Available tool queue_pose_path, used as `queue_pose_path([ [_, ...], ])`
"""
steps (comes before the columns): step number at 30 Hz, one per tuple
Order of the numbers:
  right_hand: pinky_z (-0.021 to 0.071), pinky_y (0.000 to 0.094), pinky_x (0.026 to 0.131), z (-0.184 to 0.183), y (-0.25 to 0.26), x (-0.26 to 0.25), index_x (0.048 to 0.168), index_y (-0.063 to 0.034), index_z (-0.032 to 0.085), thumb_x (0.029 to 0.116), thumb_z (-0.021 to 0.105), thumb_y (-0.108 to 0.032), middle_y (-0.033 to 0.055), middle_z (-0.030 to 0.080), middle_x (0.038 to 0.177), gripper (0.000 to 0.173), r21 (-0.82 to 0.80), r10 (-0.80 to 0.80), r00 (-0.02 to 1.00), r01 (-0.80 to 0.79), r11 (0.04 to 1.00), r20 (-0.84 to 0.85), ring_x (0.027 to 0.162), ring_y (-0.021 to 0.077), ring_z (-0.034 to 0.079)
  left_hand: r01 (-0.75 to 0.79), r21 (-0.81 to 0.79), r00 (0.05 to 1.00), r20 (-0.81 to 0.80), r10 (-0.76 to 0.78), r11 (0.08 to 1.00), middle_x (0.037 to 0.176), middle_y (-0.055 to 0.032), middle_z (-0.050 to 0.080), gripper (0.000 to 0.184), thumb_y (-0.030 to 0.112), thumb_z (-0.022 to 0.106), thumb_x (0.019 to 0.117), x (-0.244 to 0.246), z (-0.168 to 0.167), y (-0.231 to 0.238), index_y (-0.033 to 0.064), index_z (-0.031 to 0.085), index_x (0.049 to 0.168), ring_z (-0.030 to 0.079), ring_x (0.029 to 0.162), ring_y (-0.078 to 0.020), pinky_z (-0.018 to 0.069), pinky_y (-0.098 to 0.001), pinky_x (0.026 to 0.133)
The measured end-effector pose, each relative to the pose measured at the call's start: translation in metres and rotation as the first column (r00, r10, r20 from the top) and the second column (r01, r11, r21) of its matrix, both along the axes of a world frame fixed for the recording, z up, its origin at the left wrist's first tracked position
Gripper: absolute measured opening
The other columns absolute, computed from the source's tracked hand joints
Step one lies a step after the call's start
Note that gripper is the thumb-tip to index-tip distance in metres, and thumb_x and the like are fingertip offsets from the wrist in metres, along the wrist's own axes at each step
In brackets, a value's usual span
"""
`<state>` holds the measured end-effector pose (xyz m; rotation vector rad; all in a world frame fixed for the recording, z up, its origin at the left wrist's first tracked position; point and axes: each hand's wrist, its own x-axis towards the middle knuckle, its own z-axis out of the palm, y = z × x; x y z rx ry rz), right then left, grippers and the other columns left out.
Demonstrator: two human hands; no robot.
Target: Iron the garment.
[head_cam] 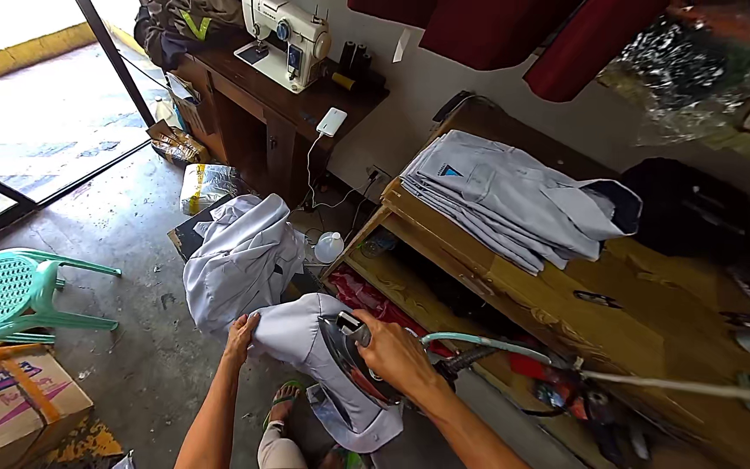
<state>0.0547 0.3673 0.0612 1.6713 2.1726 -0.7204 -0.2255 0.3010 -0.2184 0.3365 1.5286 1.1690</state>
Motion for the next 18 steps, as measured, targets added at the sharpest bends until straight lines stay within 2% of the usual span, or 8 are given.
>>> queue_pose_path([
  [4, 0.0540, 0.0601, 0.083, -0.005, 0.020, 0.006, 0.143, -0.0200, 0.057, 0.0906, 0.066, -0.024, 0.0183, 0.072, 0.109, 0.053, 0.021, -0.064, 0.998, 0.064, 0.998, -0.012, 0.102, 0.0392, 0.070, -0.032, -0.021, 0.999, 0.000, 0.032, 0.999, 0.087, -0.0143, 0.066, 0.027, 0.021, 0.056, 0.1066, 0.001, -0.002, -0.004, -0.0047, 0.063, 0.103, 0.065, 0.077, -0.0203, 0.0567, -0.0409, 0.075],
  [8, 0.0524, 0.0615, 0.089, -0.008, 0.022, 0.048, 0.136, -0.0105, 0.061, 0.0894, 0.070, -0.022, 0.0212, 0.071, 0.113, 0.049, 0.041, -0.174, 0.983, 0.177, 0.983, -0.058, 0.107, 0.0402, 0.068, -0.019, -0.047, 1.000, -0.025, 0.018, 0.999, 0.085, -0.0144, 0.065, 0.028, 0.022, 0.057, 0.1065, -0.002, 0.002, -0.007, -0.0048, 0.062, 0.100, 0.063, 0.076, -0.0205, 0.0558, -0.0416, 0.074],
  [10, 0.0516, 0.0619, 0.092, -0.004, 0.008, 0.079, 0.137, -0.0090, 0.061, 0.0896, 0.072, -0.024, 0.0220, 0.071, 0.114, 0.051, 0.049, -0.228, 0.972, 0.231, 0.972, -0.057, 0.108, 0.0405, 0.068, -0.004, -0.046, 0.997, -0.080, 0.000, 0.999, 0.081, -0.0128, 0.063, 0.029, 0.023, 0.058, 0.1057, -0.001, 0.005, -0.009, -0.0042, 0.062, 0.096, 0.062, 0.072, -0.0190, 0.0547, -0.0402, 0.070],
  [12, 0.0511, 0.0630, 0.092, -0.004, -0.014, 0.117, 0.135, -0.0081, 0.063, 0.0885, 0.075, -0.024, 0.0233, 0.071, 0.113, 0.051, 0.068, -0.285, 0.956, 0.290, 0.955, -0.070, 0.107, 0.0421, 0.068, 0.026, -0.036, 0.975, -0.220, -0.034, 0.999, 0.081, -0.0133, 0.063, 0.030, 0.024, 0.060, 0.1043, 0.004, 0.012, -0.015, -0.0048, 0.063, 0.096, 0.061, 0.073, -0.0202, 0.0535, -0.0415, 0.072],
  [13, 0.0510, 0.0641, 0.091, -0.006, -0.028, 0.138, 0.134, -0.0081, 0.064, 0.0872, 0.077, -0.024, 0.0241, 0.071, 0.111, 0.051, 0.084, -0.316, 0.945, 0.323, 0.943, -0.082, 0.106, 0.0430, 0.068, 0.036, -0.036, 0.944, -0.327, -0.046, 0.999, 0.086, -0.0161, 0.065, 0.030, 0.023, 0.061, 0.1032, 0.008, 0.019, -0.020, -0.0061, 0.065, 0.103, 0.063, 0.078, -0.0230, 0.0534, -0.0441, 0.076],
  [15, 0.0506, 0.0666, 0.091, -0.014, -0.060, 0.181, 0.135, -0.0081, 0.064, 0.0850, 0.080, -0.024, 0.0260, 0.071, 0.112, 0.055, 0.116, -0.386, 0.918, 0.395, 0.911, -0.093, 0.105, 0.0457, 0.068, 0.056, -0.055, 0.829, -0.553, -0.077, 0.997, 0.108, -0.0232, 0.070, 0.039, 0.026, 0.064, 0.1009, 0.019, 0.040, -0.034, -0.0071, 0.062, 0.122, 0.068, 0.102, -0.0326, 0.0533, -0.0518, 0.094],
  [16, 0.0498, 0.0679, 0.091, -0.016, -0.078, 0.201, 0.136, -0.0073, 0.063, 0.0849, 0.081, -0.024, 0.0278, 0.070, 0.113, 0.057, 0.127, -0.430, 0.899, 0.438, 0.890, -0.088, 0.106, 0.0475, 0.068, 0.086, -0.038, 0.759, -0.644, -0.090, 0.996, 0.114, -0.0260, 0.067, 0.043, 0.027, 0.064, 0.0997, 0.027, 0.053, -0.043, -0.0088, 0.061, 0.123, 0.065, 0.109, -0.0370, 0.0511, -0.0543, 0.099],
  [18, 0.0475, 0.0714, 0.092, -0.019, -0.113, 0.239, 0.137, -0.0014, 0.061, 0.0848, 0.081, -0.023, 0.0335, 0.068, 0.114, 0.060, 0.138, -0.517, 0.853, 0.522, 0.842, -0.073, 0.106, 0.0533, 0.066, 0.262, -0.014, 0.637, -0.749, -0.183, 0.965, 0.112, -0.0255, 0.067, 0.043, 0.028, 0.064, 0.0998, 0.054, 0.085, -0.064, -0.0094, 0.062, 0.119, 0.069, 0.103, -0.0363, 0.0574, -0.0516, 0.092],
])
